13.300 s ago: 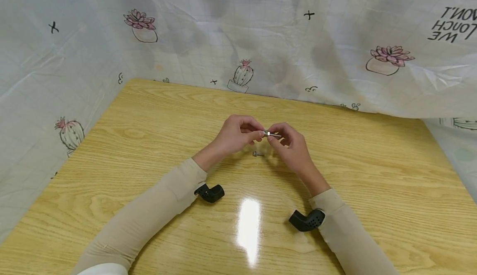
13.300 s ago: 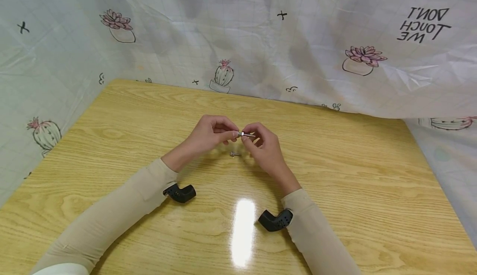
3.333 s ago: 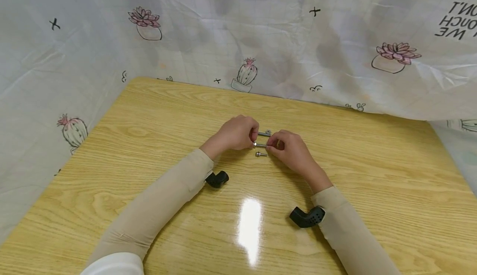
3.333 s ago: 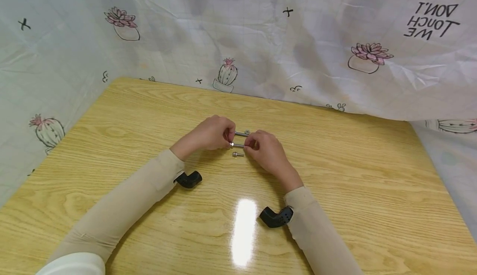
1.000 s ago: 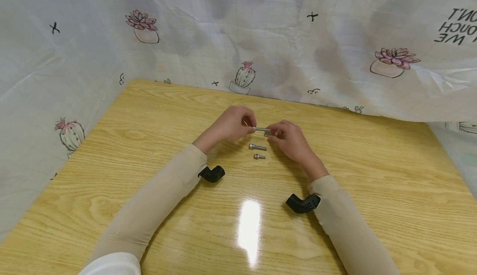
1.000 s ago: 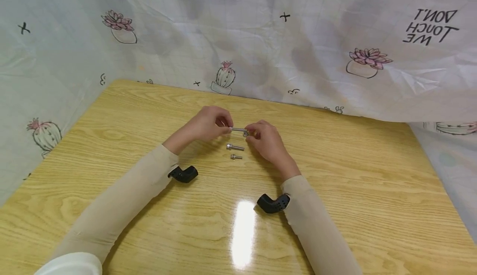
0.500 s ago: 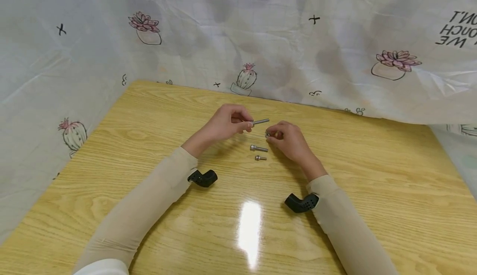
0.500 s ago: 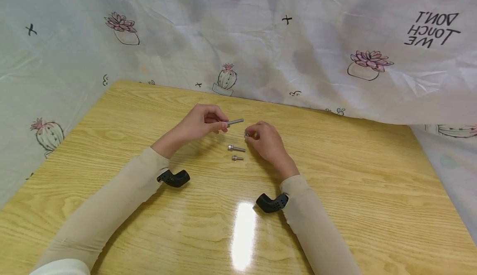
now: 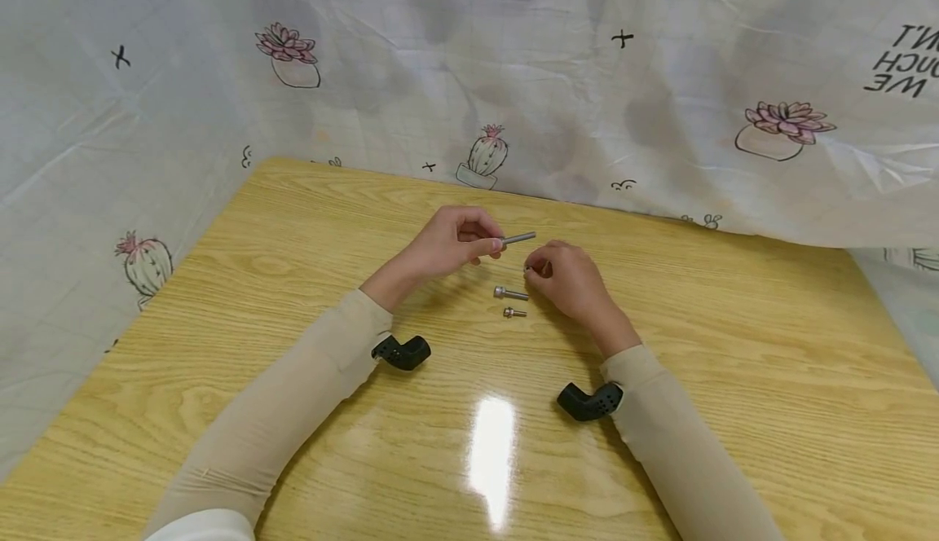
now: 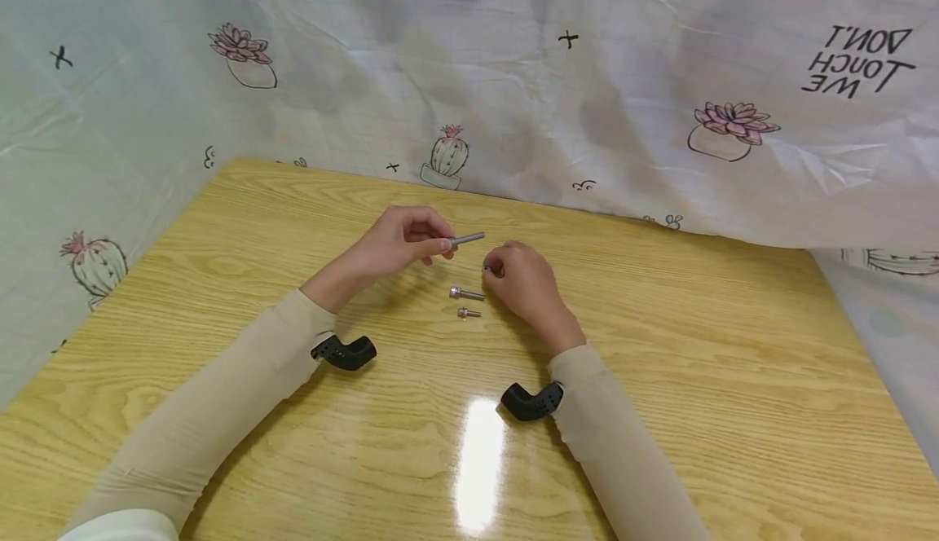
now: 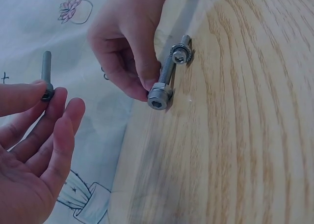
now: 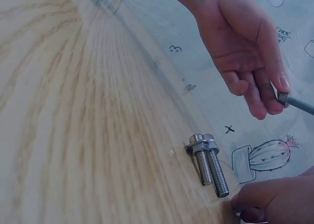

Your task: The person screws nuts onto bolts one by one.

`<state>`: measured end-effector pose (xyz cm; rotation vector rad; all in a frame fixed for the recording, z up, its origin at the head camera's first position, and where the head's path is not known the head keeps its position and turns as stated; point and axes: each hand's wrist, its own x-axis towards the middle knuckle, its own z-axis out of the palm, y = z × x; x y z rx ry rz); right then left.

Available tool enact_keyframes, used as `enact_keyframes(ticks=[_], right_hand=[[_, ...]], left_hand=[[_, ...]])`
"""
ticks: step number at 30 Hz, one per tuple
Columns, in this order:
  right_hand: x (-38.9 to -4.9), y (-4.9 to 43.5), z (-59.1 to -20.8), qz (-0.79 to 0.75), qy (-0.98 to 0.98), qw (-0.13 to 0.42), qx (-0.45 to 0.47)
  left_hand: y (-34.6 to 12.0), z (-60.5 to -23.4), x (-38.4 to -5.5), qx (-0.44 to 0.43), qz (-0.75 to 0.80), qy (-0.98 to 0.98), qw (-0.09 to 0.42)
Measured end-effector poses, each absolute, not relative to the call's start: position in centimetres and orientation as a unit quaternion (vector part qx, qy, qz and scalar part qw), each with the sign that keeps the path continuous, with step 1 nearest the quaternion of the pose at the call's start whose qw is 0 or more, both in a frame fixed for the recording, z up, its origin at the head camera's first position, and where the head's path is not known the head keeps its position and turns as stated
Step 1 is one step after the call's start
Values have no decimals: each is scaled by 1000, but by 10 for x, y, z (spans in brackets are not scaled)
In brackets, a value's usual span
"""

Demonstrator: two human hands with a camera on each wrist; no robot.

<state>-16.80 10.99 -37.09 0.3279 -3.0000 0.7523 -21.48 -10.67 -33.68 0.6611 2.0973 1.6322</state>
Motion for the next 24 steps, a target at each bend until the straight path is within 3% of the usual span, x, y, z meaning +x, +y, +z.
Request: enact_keyframes(ticks=[12, 24], right_hand=[[-164, 112, -364, 250, -965, 37, 75], [-156, 115, -358, 320, -936, 115, 89]], left_hand=[[-107, -337, -214, 246, 583, 748, 201], [-106, -338, -213, 252, 588, 738, 215]])
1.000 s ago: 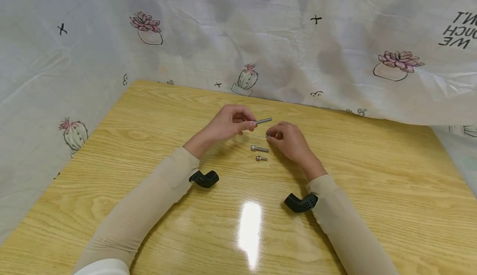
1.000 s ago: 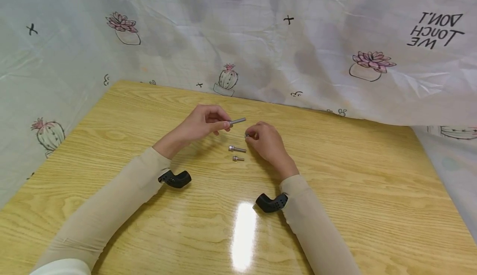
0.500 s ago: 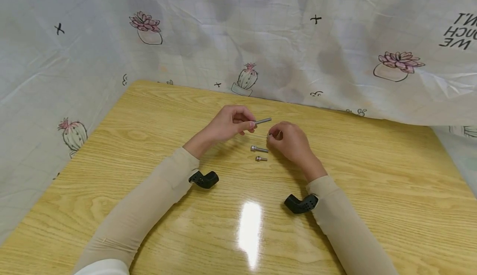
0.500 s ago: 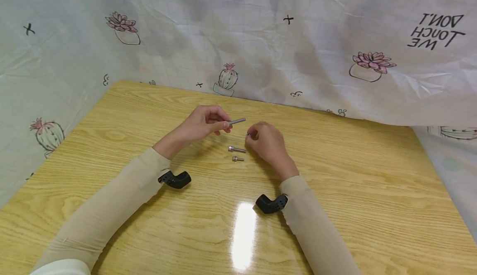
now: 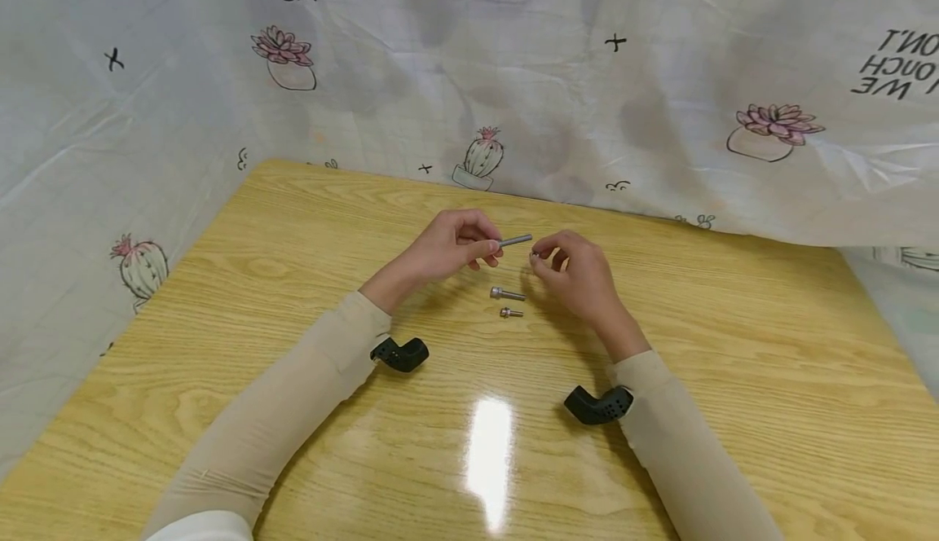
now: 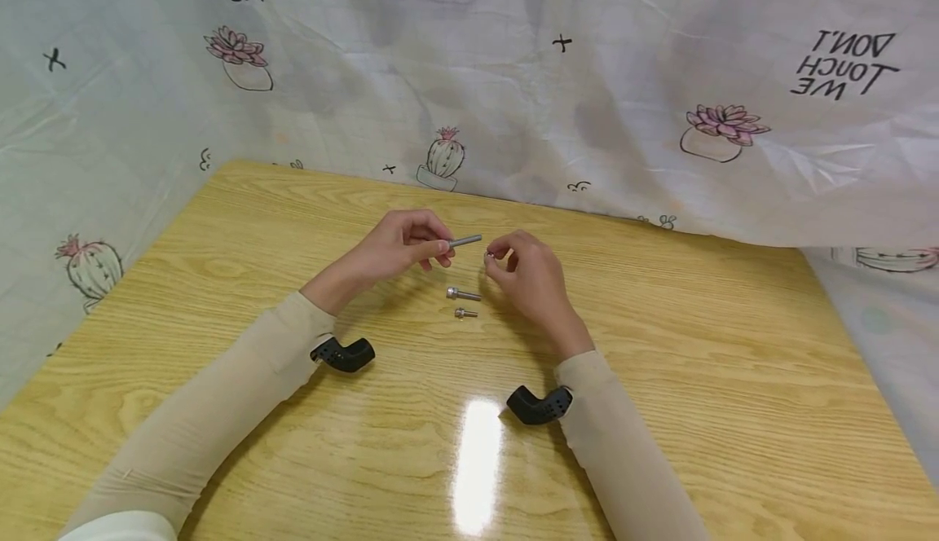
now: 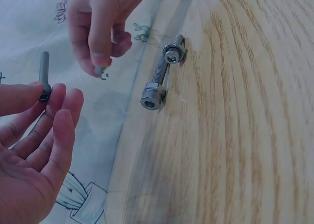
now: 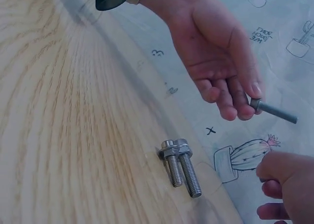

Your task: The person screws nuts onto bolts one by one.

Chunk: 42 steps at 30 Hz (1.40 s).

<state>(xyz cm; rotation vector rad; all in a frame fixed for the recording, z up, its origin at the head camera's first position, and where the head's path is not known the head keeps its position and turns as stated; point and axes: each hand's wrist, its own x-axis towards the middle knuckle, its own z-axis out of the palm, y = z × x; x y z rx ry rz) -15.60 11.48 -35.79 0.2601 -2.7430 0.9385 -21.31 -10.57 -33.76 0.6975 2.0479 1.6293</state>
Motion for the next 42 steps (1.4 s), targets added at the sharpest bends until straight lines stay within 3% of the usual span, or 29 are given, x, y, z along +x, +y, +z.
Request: enact_keyframes(ticks=[10, 21, 42], right_hand=[[-154, 117, -353, 403, -900, 142, 90], [-153, 116, -346, 552, -819, 126, 95], [-152, 119, -344, 562, -813, 106, 111]], left_hand=[[-105, -340, -215, 254, 589, 738, 211], [-102, -337, -213, 256, 583, 743, 206], [-99, -335, -210, 247, 589, 746, 192]])
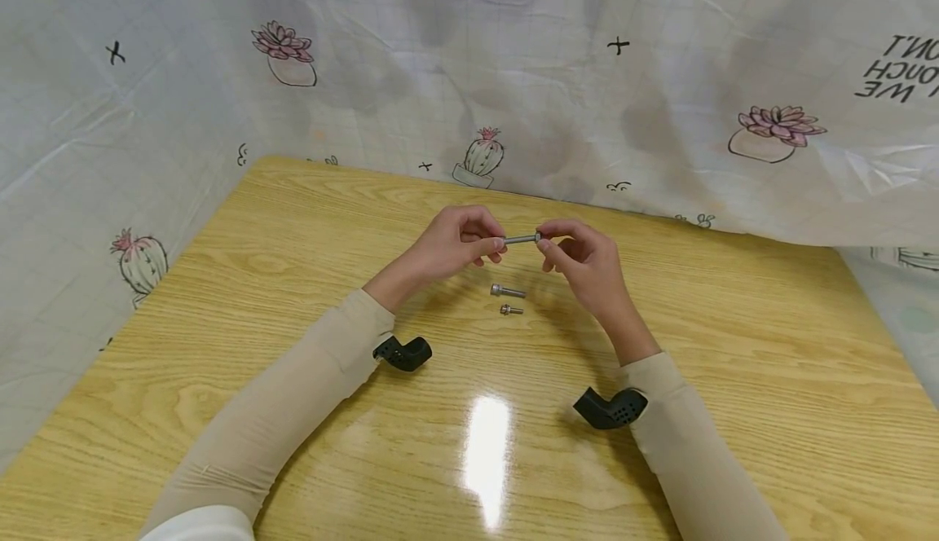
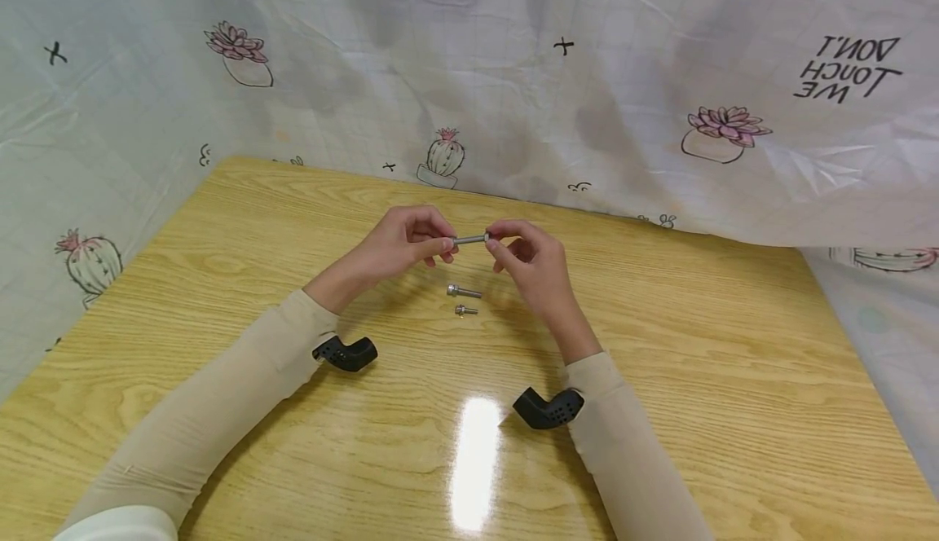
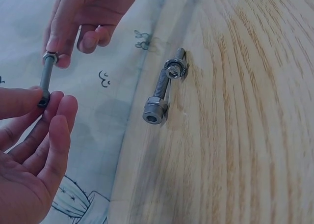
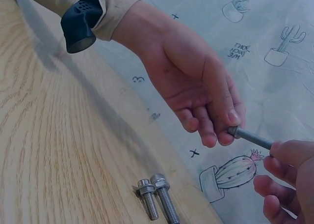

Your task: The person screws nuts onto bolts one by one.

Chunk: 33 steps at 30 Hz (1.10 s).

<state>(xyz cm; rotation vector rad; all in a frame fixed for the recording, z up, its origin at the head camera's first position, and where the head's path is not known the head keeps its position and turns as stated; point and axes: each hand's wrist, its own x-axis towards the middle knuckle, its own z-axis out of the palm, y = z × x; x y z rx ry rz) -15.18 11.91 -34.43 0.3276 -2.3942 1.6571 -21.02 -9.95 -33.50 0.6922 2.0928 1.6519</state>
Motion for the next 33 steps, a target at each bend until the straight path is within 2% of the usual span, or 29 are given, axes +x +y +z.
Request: enact_keyframes(ticks=[14, 33], right_hand=[[-150, 118, -346, 576, -808, 90, 83], [-151, 120, -346, 564, -817, 81, 91]], left_hand=[[-100, -335, -208, 251, 594, 745, 172], [-101, -333, -204, 262, 568, 766, 148]])
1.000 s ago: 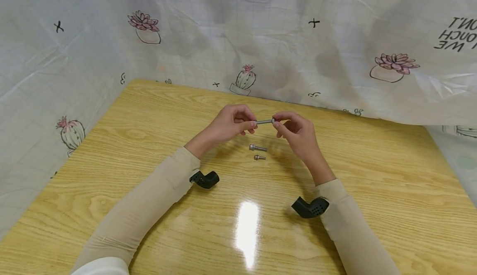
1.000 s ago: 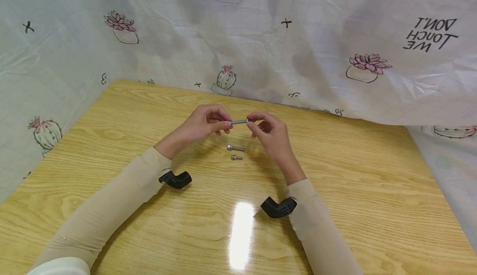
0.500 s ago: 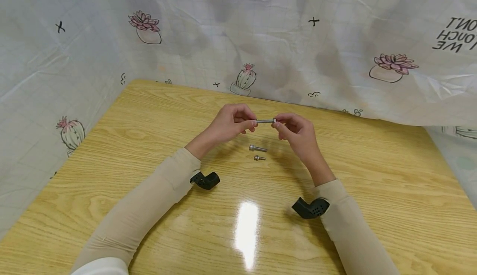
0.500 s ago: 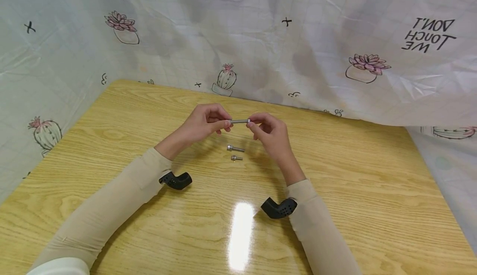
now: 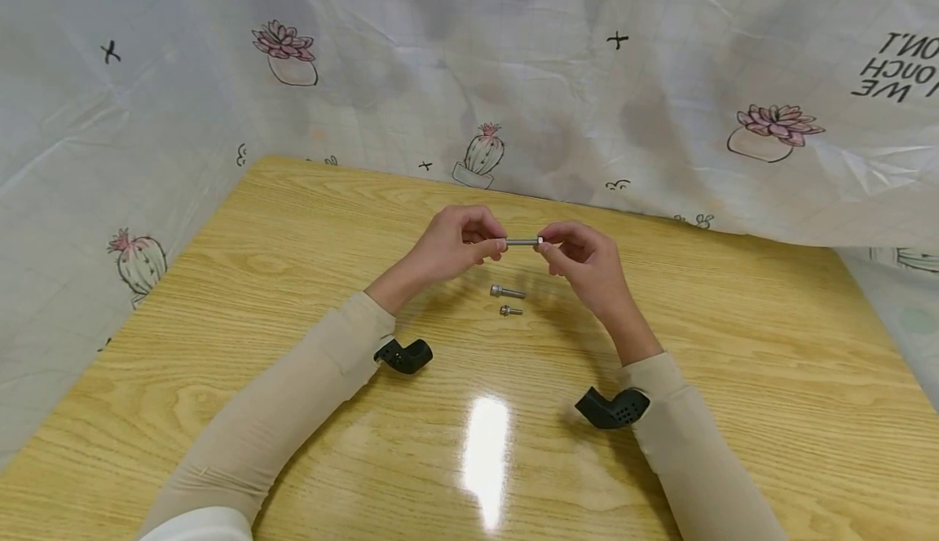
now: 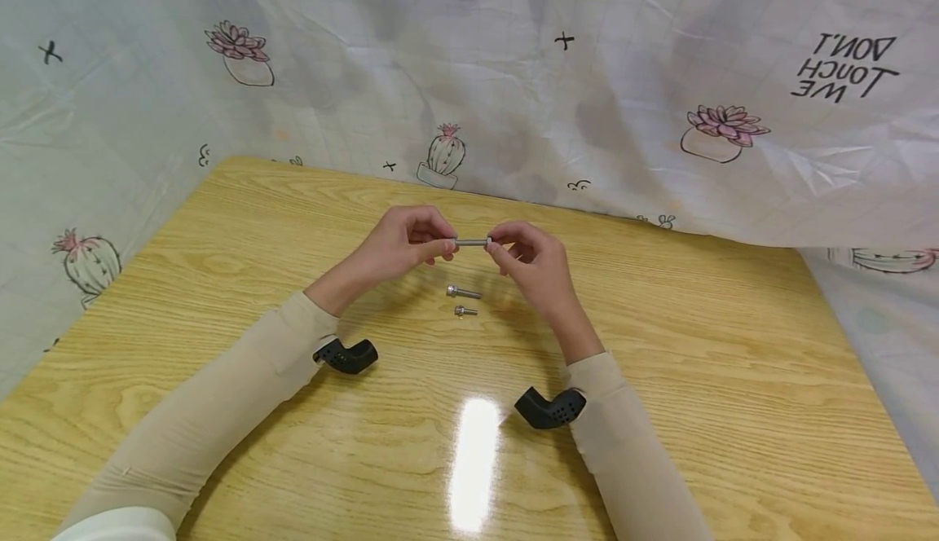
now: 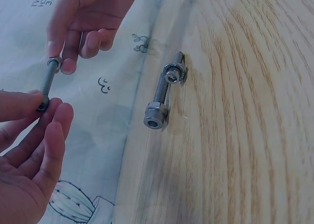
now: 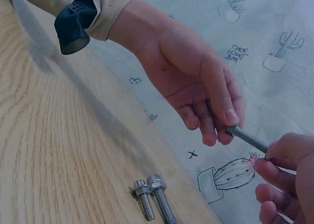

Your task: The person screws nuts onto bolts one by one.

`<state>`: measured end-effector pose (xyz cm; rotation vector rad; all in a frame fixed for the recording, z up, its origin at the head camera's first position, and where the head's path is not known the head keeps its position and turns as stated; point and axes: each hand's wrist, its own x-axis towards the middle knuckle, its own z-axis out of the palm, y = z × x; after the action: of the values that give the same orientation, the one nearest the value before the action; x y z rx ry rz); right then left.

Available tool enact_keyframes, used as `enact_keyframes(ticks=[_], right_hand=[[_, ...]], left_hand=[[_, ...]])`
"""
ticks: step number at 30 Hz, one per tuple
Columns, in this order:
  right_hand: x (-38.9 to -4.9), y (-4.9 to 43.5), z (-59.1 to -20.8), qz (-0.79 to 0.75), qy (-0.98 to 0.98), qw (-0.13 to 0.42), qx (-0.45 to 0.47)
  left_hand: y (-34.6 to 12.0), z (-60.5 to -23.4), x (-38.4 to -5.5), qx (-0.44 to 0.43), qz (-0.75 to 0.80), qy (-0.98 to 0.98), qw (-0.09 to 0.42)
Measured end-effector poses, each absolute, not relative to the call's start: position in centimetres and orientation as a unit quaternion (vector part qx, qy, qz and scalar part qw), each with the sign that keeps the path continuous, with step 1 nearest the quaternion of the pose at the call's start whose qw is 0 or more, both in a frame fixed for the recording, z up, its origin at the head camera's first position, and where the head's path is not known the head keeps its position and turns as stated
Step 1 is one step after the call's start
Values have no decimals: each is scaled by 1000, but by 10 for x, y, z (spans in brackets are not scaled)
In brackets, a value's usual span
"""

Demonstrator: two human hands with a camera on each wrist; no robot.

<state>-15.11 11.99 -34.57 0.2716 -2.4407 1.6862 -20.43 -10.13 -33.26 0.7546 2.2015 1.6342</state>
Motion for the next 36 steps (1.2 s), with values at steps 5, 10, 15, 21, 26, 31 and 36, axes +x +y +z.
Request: enact_keyframes(ticks=[5, 10, 15, 21, 26, 31, 36], right_hand=[[-151, 119, -346, 568, -815, 75, 86], [-151, 119, -346, 566, -819, 65, 76], [-152, 118, -347, 567, -819, 54, 64], [-151, 118, -345, 586, -804, 70, 76], [-151, 120, -345, 580, -800, 95, 124], [-152, 121, -346, 569, -808, 91, 122], [-152, 122, -346, 567, -813, 81, 106]], left_hand=[[-100, -333, -205, 263, 571, 762, 151], [-99, -333, -205, 275, 573, 757, 152], [-98, -331, -204, 290, 573, 752, 150], [-98, -330, -203, 272, 572, 759, 148], [-98, -331, -204, 251, 579, 762, 146], [-97, -331, -205, 251, 586, 756, 149], [-96, -329, -205, 256, 582, 757, 150]])
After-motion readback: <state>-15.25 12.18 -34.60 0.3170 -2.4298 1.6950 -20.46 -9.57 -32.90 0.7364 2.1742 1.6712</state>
